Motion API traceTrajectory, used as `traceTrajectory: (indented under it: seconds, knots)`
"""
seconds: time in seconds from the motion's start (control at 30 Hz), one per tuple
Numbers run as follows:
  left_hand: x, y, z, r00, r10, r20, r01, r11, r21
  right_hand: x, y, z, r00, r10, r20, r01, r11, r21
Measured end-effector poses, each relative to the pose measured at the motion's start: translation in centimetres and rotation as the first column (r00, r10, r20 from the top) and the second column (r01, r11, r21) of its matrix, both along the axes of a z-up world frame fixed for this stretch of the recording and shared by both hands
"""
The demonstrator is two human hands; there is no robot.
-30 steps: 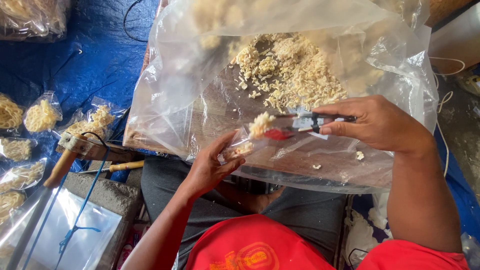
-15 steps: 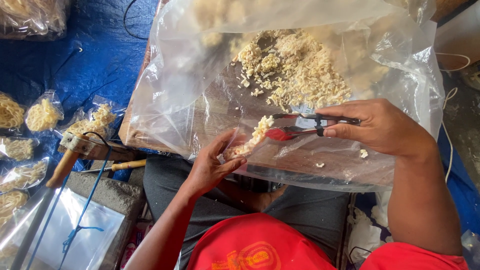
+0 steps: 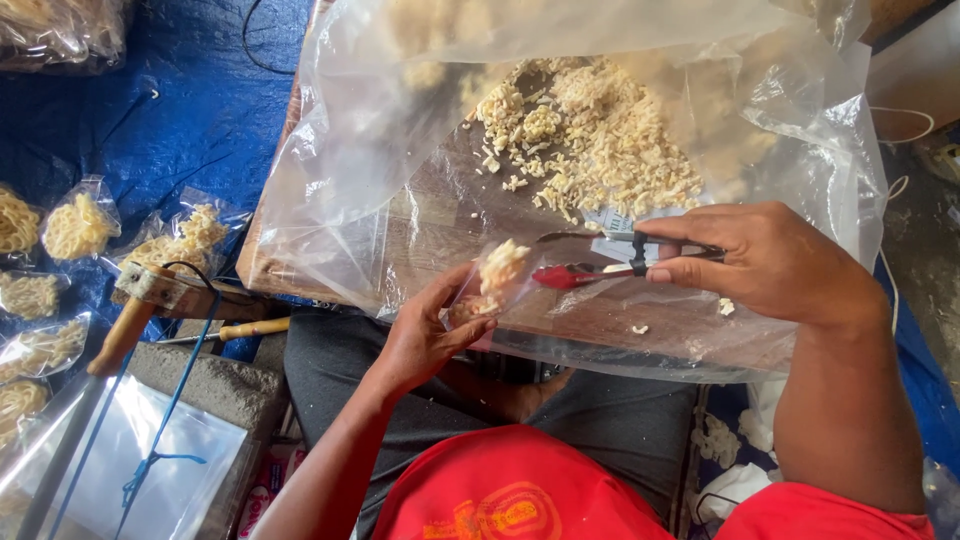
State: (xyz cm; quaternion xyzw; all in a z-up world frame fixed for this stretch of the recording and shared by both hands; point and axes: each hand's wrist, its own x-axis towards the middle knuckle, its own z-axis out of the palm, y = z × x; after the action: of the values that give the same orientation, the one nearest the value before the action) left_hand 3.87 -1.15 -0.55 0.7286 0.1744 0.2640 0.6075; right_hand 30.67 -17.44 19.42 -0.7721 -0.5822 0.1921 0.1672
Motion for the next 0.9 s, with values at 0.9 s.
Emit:
traceTrajectory:
  seconds: [0.9]
  knots:
    - [-4.9,-4.3,-7.4,0.978,0.043,0.204,0.187,0.246,-0.951,5.4,3.3,-12.3,0.898,-0.439,-0.021,0.438,0.888,0.140]
